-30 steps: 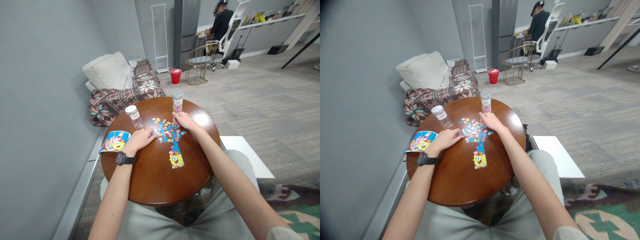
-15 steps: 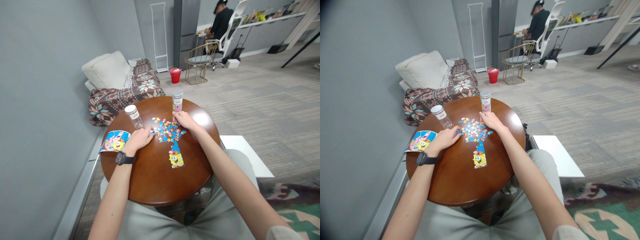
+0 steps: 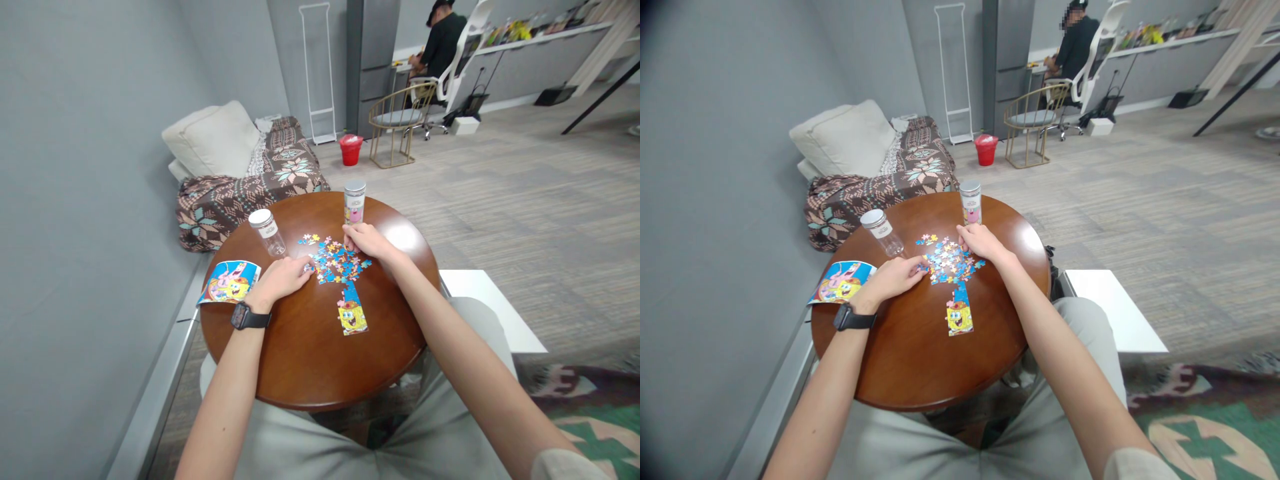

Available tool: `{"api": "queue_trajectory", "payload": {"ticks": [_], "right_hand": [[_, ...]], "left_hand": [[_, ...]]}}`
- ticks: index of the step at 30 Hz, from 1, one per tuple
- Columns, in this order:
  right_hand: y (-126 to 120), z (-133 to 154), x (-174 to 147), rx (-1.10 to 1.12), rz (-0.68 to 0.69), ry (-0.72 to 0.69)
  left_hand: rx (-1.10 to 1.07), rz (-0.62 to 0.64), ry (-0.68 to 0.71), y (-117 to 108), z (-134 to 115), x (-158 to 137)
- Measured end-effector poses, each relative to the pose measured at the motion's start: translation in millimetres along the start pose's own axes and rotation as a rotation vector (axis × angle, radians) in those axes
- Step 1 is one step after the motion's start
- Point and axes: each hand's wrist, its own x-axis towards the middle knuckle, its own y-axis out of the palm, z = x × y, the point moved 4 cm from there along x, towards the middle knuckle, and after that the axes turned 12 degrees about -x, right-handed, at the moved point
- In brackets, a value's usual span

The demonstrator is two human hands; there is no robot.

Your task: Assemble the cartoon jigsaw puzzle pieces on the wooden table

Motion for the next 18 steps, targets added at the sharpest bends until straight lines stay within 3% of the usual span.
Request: {"api": "queue_trajectory", "payload": {"ticks": [18], "right_hand": [[-0.7, 2.0, -1.1, -0.032, 0.003, -0.002]], "left_hand": [[-0.082, -0.015, 0.011, -1.6, -4.9, -0.9]]}}
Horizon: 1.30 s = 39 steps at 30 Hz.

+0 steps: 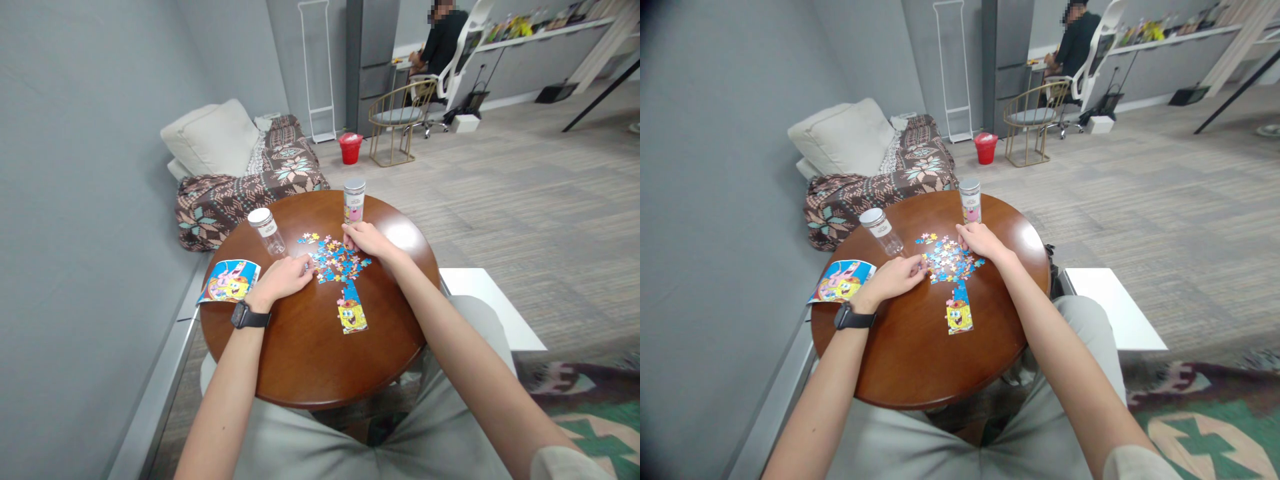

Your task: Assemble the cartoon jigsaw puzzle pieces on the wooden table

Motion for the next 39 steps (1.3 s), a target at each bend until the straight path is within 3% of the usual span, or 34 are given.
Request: {"api": "queue_trajectory", "payload": {"ticks": [20, 29, 34, 39], "right_hand": [[-0.6, 1.0, 0.0, 0.010, -0.015, -0.020], [5.7, 23.2, -6.6, -0.108, -0.010, -0.264], [24.3, 32.9, -10.6, -0.204, 0.020, -0.502], [38.6, 29.6, -8.6, -0.274, 0.070, -0.535]], "left_hand": [[-0.005, 0.050, -0.048, -0.7, -1.1, 0.0], [0.000, 0.040, -0.046, -0.6, -2.4, -0.4], [-0.021, 0.029, -0.022, -0.3, -3.9, -2.2], [0.003, 0.004, -0.003, -1.4, -4.3, -3.7]]}}
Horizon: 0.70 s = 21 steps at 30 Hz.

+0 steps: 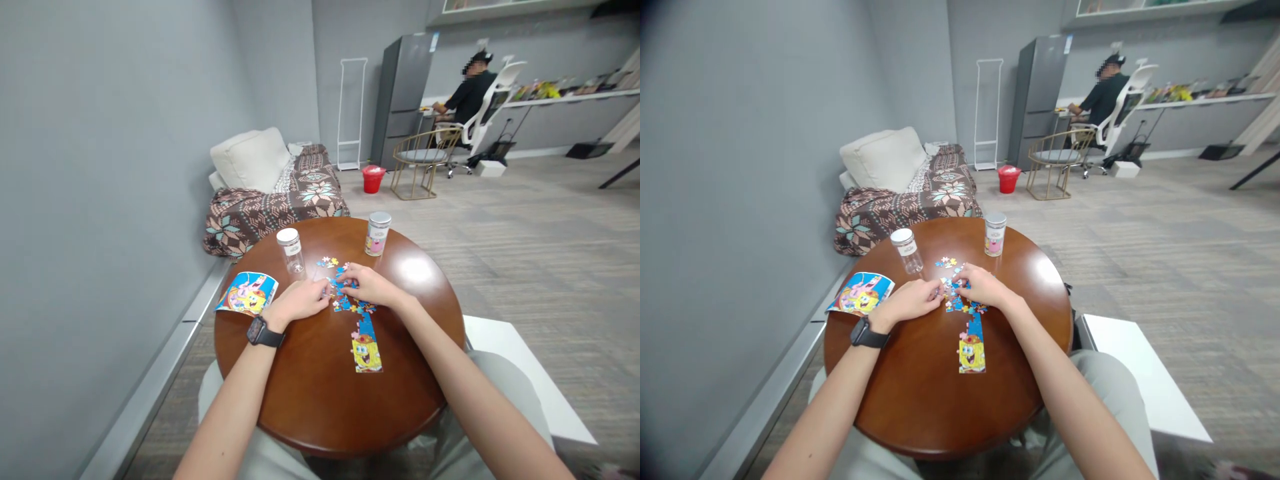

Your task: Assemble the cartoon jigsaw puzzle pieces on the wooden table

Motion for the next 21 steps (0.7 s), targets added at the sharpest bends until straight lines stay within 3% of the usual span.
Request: {"api": "queue_trajectory", "payload": {"ticks": [21], "right_hand": [[-7.8, 1.3, -2.5, 0.078, -0.004, 0.049]], "left_hand": [[-0.002, 0.005, -0.029, -1.7, 1.0, -1.6]]}}
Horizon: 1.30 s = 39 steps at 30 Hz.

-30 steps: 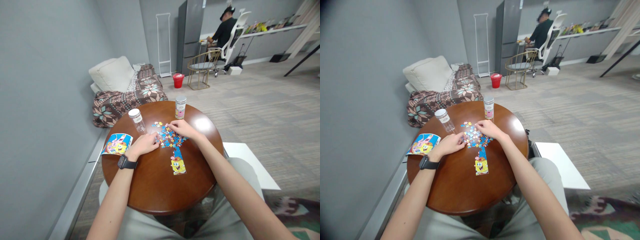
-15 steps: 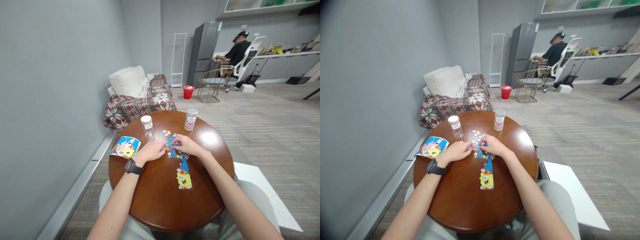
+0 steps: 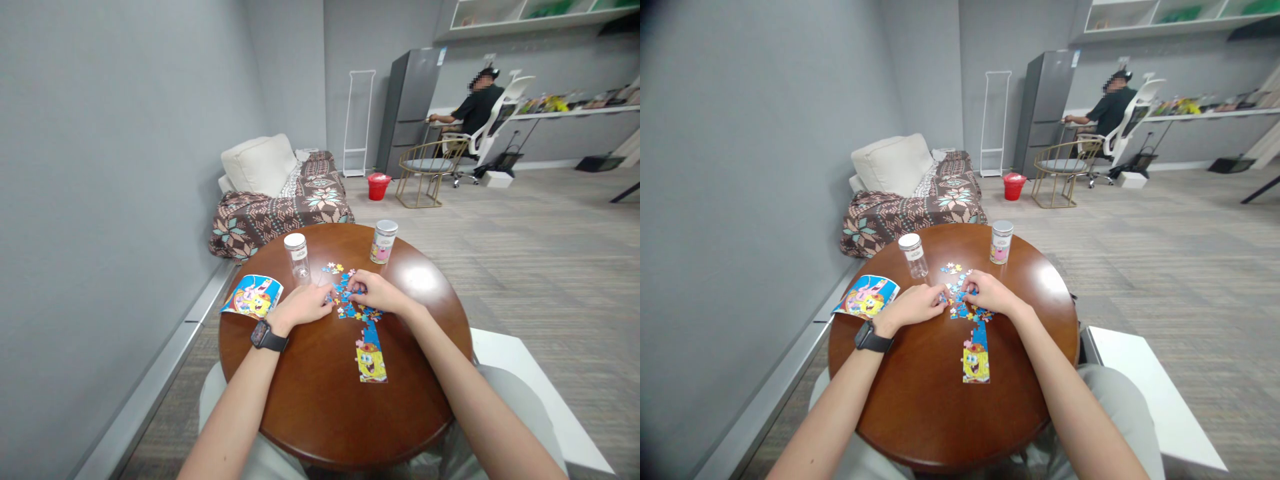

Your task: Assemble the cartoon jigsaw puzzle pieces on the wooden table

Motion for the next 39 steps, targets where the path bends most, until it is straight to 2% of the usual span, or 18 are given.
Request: {"api": "queue_trajectory", "payload": {"ticks": [6, 39], "right_hand": [[1.1, -1.9, 0.3, -0.001, 0.009, 0.005], [0.9, -2.5, -0.3, 0.001, 0.048, -0.005]], "left_hand": [[-0.007, 0.022, -0.030, 0.8, 0.8, 0.2], [-0.034, -0.006, 0.020, 1.4, 1.1, -0.7]]}}
